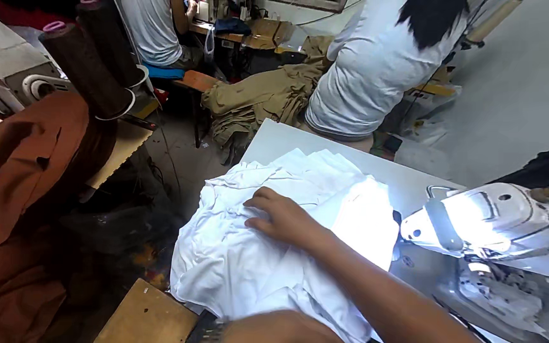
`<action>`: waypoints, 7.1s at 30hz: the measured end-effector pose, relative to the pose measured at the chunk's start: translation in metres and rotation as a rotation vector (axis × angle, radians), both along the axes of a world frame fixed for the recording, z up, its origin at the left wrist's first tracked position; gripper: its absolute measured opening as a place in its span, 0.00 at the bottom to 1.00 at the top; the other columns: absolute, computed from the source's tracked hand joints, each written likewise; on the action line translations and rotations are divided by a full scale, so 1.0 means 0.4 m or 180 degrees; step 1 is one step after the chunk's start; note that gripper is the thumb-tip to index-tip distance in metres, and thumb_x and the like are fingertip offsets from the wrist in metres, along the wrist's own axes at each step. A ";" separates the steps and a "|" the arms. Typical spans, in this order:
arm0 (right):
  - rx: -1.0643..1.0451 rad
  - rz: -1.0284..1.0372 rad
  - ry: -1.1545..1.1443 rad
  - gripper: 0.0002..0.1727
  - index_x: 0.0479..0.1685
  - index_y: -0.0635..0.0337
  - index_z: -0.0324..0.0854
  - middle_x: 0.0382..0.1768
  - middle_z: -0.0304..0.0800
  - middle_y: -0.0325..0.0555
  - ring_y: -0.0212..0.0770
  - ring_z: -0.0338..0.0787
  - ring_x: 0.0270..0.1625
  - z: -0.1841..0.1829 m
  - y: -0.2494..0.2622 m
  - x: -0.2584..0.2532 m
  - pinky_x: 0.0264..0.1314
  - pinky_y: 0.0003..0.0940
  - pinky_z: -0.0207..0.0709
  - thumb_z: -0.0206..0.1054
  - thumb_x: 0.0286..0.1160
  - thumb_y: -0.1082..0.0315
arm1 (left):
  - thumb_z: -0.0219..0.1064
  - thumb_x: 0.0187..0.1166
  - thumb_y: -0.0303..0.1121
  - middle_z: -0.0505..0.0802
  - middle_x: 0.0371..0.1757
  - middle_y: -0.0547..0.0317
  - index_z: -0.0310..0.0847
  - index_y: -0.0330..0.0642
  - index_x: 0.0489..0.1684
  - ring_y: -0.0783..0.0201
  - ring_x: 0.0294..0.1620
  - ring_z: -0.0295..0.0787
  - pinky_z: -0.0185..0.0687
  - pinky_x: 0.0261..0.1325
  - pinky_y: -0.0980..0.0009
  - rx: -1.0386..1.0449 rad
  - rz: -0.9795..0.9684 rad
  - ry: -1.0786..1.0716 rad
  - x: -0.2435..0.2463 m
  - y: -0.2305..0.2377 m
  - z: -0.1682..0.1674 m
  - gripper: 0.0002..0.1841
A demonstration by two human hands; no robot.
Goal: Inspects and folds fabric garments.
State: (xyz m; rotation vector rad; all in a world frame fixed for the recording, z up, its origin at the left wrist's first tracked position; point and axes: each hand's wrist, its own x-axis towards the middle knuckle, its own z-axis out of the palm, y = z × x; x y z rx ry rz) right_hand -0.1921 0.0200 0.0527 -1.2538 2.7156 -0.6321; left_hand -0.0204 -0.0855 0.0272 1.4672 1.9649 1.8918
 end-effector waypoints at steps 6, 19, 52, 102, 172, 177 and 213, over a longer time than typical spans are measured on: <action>-0.0058 0.0156 0.0175 0.10 0.47 0.63 0.91 0.50 0.92 0.52 0.50 0.93 0.52 -0.032 -0.021 -0.038 0.57 0.51 0.86 0.64 0.83 0.70 | 0.56 0.86 0.45 0.91 0.55 0.54 0.86 0.40 0.64 0.62 0.54 0.89 0.87 0.56 0.61 -0.1381 0.3954 -0.0895 0.011 -0.276 -0.109 0.22; -0.0881 -0.0545 0.0022 0.11 0.41 0.64 0.90 0.43 0.92 0.48 0.34 0.88 0.43 0.129 0.082 -0.039 0.49 0.32 0.83 0.61 0.78 0.81 | 0.72 0.72 0.39 0.89 0.25 0.72 0.89 0.45 0.38 0.81 0.23 0.81 0.78 0.28 0.83 -0.0491 0.4033 -0.1650 0.027 -0.278 -0.094 0.08; -0.3010 0.0750 -0.0785 0.07 0.45 0.38 0.91 0.44 0.93 0.23 0.22 0.90 0.48 0.167 0.268 0.050 0.53 0.21 0.85 0.66 0.83 0.59 | 0.57 0.91 0.36 0.91 0.44 0.62 0.84 0.41 0.44 0.73 0.52 0.83 0.76 0.62 0.76 0.0646 0.1098 0.0090 0.034 -0.122 0.090 0.12; -0.1727 0.0241 0.0931 0.08 0.46 0.56 0.92 0.53 0.93 0.42 0.30 0.90 0.58 0.091 0.233 0.303 0.62 0.22 0.84 0.67 0.81 0.67 | 0.65 0.78 0.28 0.91 0.47 0.74 0.87 0.46 0.47 0.82 0.48 0.87 0.85 0.52 0.82 0.0740 0.2956 -0.0072 -0.145 -0.065 -0.002 0.07; -0.0776 -0.0634 0.1666 0.13 0.35 0.57 0.91 0.25 0.76 0.39 0.38 0.78 0.33 0.080 0.224 0.320 0.38 0.30 0.73 0.58 0.74 0.69 | 0.74 0.76 0.43 0.83 0.28 0.74 0.84 0.48 0.48 0.82 0.29 0.77 0.75 0.36 0.85 -0.0150 0.1975 -0.0074 -0.110 0.004 0.023 0.13; -0.1172 -0.1002 0.1417 0.11 0.36 0.51 0.92 0.38 0.77 0.42 0.31 0.76 0.39 0.064 0.227 0.323 0.40 0.19 0.70 0.63 0.75 0.66 | 0.70 0.80 0.37 0.88 0.39 0.69 0.87 0.47 0.37 0.79 0.42 0.85 0.83 0.46 0.83 -0.0046 0.2026 -0.0033 -0.114 0.012 0.033 0.05; -0.2769 -0.1200 0.0903 0.06 0.42 0.61 0.90 0.40 0.90 0.38 0.24 0.87 0.46 0.021 0.198 0.348 0.50 0.15 0.83 0.68 0.76 0.71 | 0.75 0.74 0.41 0.92 0.31 0.76 0.95 0.53 0.40 0.79 0.36 0.85 0.78 0.50 0.73 0.0235 0.1970 -0.0320 -0.117 0.028 0.041 0.06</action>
